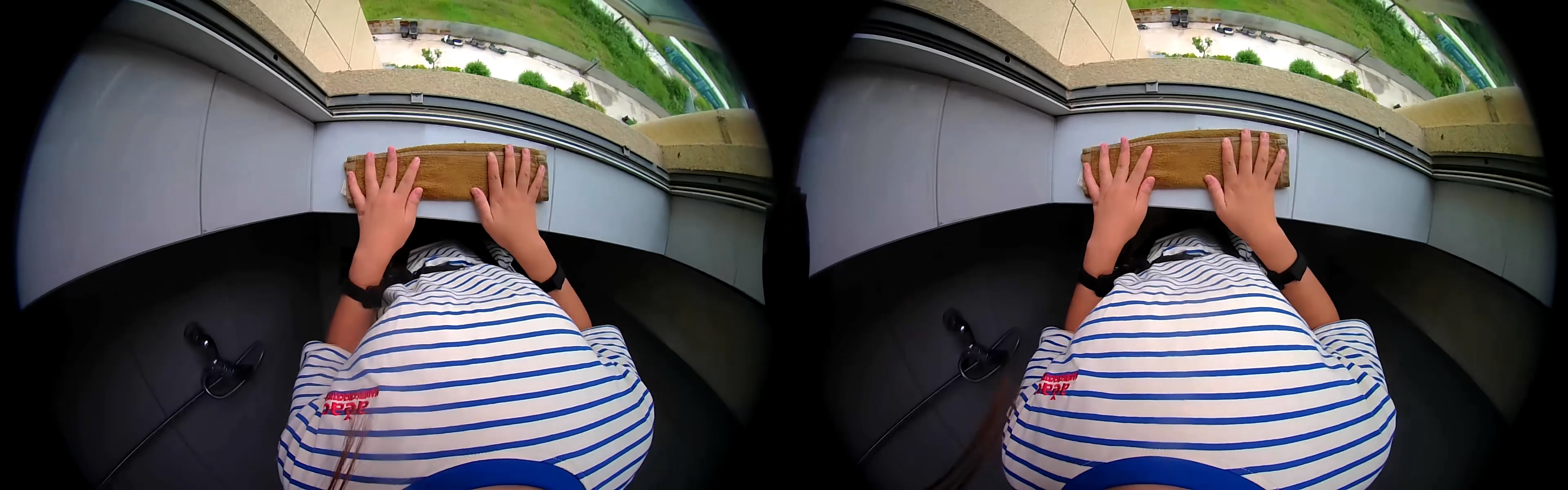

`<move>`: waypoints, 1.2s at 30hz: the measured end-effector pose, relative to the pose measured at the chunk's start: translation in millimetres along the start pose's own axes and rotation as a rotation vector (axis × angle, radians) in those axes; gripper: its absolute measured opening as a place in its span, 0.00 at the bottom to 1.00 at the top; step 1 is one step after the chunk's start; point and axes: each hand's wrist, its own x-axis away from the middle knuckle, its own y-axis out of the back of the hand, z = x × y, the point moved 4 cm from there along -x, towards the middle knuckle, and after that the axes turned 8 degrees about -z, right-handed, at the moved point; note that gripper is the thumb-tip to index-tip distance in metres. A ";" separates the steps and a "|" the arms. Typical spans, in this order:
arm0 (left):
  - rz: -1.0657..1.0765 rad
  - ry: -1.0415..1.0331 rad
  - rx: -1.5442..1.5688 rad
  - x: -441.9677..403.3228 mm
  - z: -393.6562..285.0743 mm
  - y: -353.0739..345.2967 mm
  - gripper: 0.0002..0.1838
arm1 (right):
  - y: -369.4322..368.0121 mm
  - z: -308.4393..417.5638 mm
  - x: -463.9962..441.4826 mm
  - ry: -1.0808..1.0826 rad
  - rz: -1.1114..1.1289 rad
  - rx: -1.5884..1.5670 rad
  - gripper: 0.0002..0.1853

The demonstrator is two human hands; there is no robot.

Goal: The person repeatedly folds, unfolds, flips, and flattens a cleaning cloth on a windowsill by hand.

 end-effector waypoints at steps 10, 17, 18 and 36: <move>-0.119 0.150 -0.051 7.4 60.5 15.1 0.24 | -16.8 77.5 -50.4 0.082 -0.028 -0.124 0.32; -0.086 0.164 -0.096 -2.5 57.0 9.6 0.26 | -15.7 80.0 -55.1 0.034 -0.006 -0.145 0.32; -0.080 0.170 -0.113 -5.6 57.5 9.6 0.26 | -14.4 80.4 -55.7 0.023 -0.010 -0.161 0.32; -0.085 0.045 -0.113 -53.5 -40.4 -32.3 0.27 | 4.2 -40.2 -14.7 -0.102 -0.138 -0.131 0.29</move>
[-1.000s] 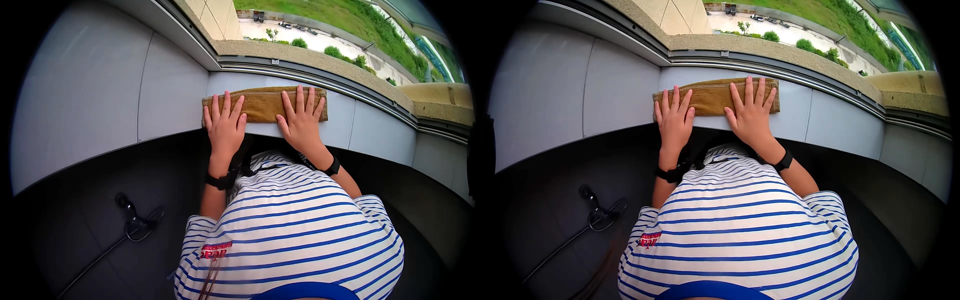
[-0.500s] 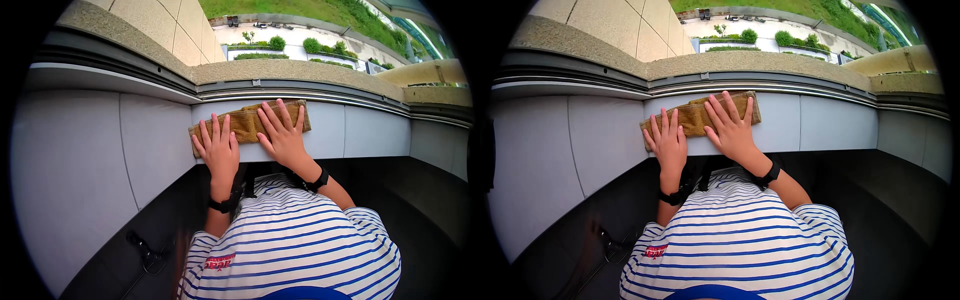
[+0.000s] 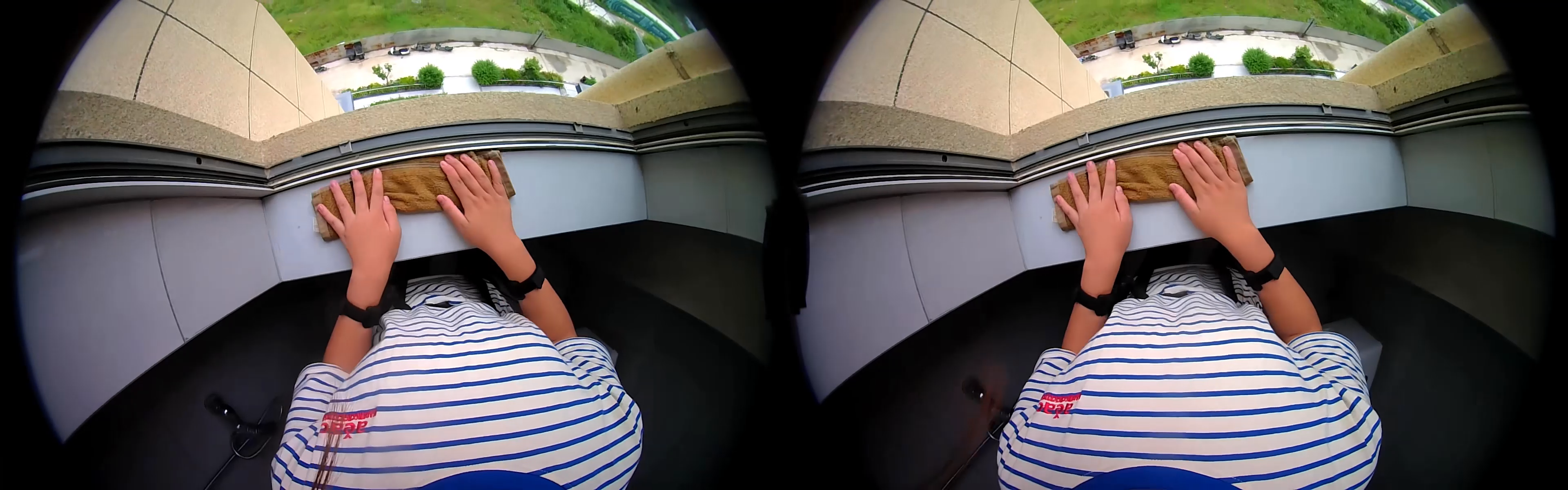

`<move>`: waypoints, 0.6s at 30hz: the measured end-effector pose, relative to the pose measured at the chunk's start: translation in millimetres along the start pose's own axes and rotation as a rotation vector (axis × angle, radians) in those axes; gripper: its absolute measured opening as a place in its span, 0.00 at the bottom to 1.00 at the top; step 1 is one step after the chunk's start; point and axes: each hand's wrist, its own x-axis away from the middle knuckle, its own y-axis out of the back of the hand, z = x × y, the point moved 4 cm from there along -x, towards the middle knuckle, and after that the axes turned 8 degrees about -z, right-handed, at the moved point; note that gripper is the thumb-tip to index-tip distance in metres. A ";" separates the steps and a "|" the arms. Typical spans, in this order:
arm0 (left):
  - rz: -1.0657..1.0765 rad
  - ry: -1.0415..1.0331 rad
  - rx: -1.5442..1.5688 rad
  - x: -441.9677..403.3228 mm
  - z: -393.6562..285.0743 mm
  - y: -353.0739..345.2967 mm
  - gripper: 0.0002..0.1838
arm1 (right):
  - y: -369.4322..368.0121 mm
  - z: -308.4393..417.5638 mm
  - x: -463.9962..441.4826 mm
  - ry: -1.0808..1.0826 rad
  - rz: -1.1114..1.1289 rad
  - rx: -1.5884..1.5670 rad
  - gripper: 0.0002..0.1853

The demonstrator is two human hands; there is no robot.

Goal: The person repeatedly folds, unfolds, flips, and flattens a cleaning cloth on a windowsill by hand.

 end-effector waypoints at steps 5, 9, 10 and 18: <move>0.001 -0.215 0.178 1.5 -65.8 0.2 0.26 | 33.9 -56.3 27.7 -0.140 0.022 0.069 0.29; -0.037 -0.235 0.134 1.4 -71.3 5.0 0.26 | 42.2 -53.2 26.8 -0.181 -0.004 0.001 0.26; -0.056 -0.248 0.159 -1.0 -67.6 8.3 0.25 | 42.3 -48.9 24.4 -0.174 -0.040 -0.013 0.25; -0.051 -0.292 0.234 -7.1 -48.0 19.7 0.23 | 21.8 9.8 4.7 -0.041 -0.117 0.027 0.20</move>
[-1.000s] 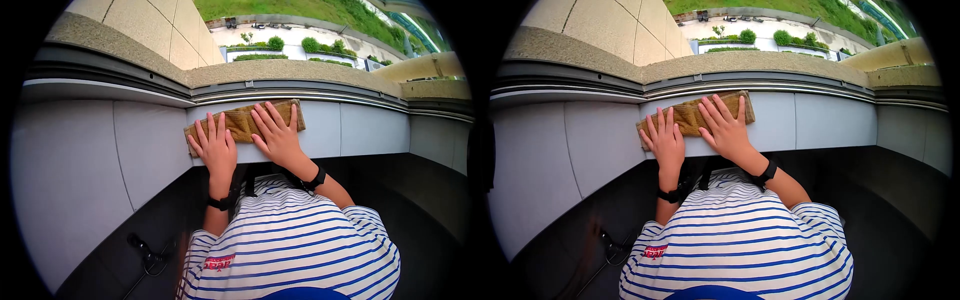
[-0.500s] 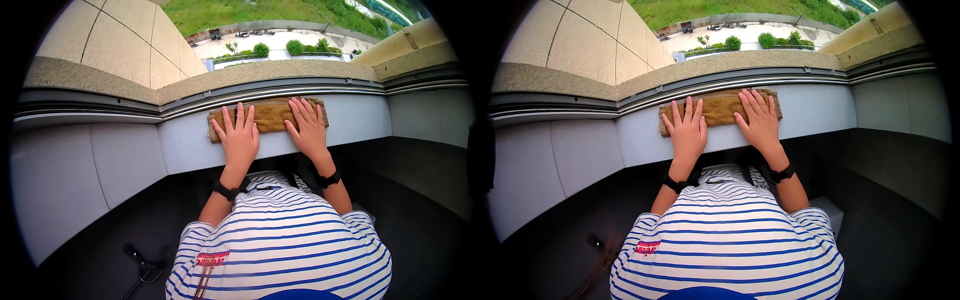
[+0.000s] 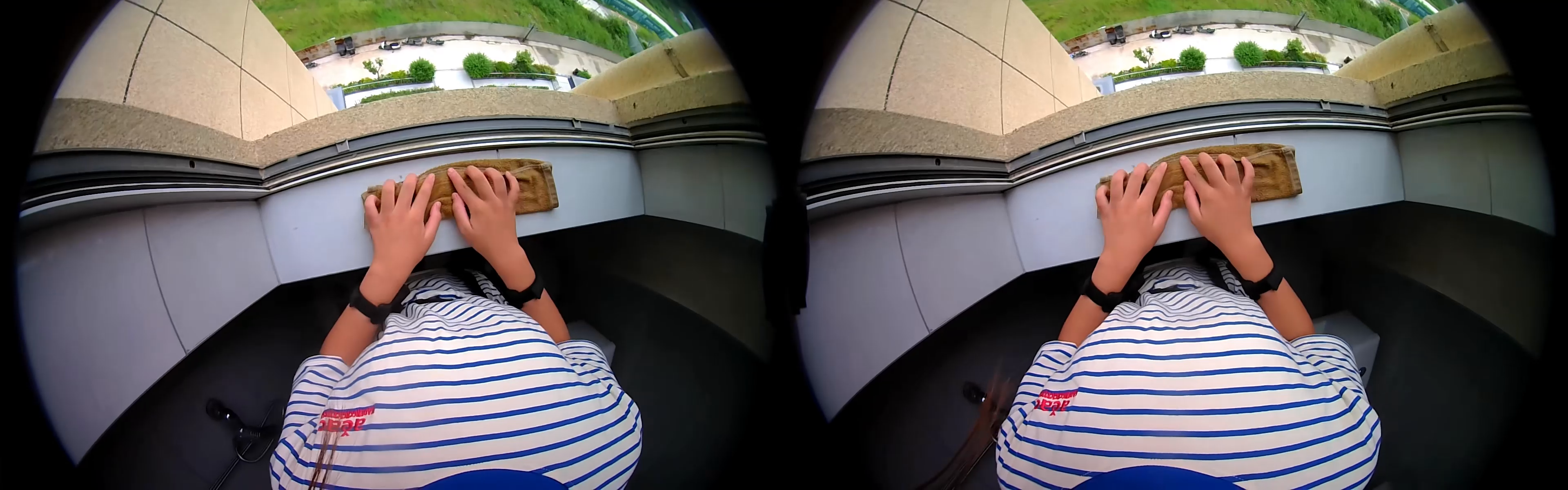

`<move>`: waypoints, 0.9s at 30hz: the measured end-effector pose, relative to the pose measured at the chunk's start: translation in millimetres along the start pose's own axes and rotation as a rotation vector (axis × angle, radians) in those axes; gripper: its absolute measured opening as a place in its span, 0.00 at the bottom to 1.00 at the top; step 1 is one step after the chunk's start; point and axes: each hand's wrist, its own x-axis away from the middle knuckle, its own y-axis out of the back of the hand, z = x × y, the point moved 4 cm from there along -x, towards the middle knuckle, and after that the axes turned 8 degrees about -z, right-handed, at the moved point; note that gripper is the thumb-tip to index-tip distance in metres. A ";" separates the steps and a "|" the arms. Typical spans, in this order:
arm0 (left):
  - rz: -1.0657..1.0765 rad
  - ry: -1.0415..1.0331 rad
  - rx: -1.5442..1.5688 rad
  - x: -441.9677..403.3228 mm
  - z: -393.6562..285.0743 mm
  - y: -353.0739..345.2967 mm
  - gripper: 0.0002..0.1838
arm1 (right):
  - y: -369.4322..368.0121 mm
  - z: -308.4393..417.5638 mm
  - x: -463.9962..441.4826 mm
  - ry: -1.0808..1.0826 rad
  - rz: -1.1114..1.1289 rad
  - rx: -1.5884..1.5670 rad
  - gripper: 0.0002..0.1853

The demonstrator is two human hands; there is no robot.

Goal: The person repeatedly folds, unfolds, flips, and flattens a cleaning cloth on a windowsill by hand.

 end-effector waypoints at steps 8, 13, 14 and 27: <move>0.003 0.047 0.088 -1.9 12.9 -6.3 0.20 | -18.6 9.8 -9.7 -0.004 0.020 0.012 0.24; -0.020 0.068 0.055 -2.1 34.9 -0.6 0.21 | -29.0 25.9 -20.2 0.031 -0.005 0.026 0.23; -0.023 0.075 0.042 -2.2 41.2 0.8 0.22 | -31.9 30.2 -22.8 0.034 -0.023 0.008 0.23; -0.079 0.009 0.077 2.6 69.3 7.7 0.21 | -49.1 63.6 -33.3 0.078 -0.001 -0.222 0.25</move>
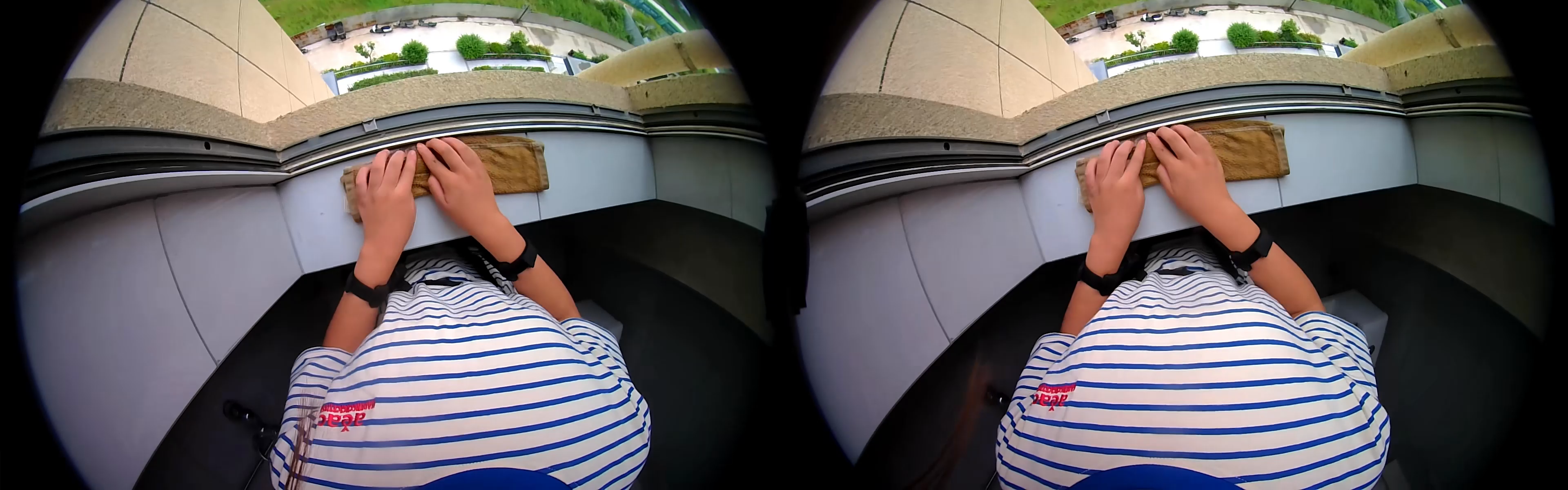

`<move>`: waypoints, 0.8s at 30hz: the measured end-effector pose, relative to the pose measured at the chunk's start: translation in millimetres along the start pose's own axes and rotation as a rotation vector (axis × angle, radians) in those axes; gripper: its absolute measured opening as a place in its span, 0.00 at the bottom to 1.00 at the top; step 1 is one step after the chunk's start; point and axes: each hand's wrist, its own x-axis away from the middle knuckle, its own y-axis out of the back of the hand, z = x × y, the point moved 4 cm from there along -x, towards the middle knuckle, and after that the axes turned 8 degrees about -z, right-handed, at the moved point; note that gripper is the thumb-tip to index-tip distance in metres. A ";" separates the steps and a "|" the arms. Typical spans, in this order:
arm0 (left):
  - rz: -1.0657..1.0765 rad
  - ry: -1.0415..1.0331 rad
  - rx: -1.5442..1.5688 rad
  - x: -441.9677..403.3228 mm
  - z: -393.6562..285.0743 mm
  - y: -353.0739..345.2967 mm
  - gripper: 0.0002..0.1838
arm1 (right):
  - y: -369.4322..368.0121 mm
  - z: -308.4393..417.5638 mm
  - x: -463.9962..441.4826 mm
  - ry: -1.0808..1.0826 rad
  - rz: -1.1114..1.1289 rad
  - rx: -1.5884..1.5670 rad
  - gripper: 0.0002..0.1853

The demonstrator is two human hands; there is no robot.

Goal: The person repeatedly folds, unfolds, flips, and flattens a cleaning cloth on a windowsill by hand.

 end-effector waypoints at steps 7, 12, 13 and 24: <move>0.030 0.080 0.097 -10.3 -23.6 -10.9 0.23 | 16.6 -14.8 3.0 -0.037 0.040 0.002 0.25; 0.012 0.039 0.134 -15.6 -56.0 -29.9 0.23 | 35.9 -39.3 11.4 -0.074 0.059 0.120 0.23; 0.004 0.014 0.129 -16.7 -62.7 -32.1 0.23 | 40.6 -43.6 13.2 -0.095 0.063 0.153 0.23; 0.081 0.071 0.239 -17.7 -43.5 -22.2 0.24 | 28.6 -37.9 8.6 -0.116 0.046 0.103 0.23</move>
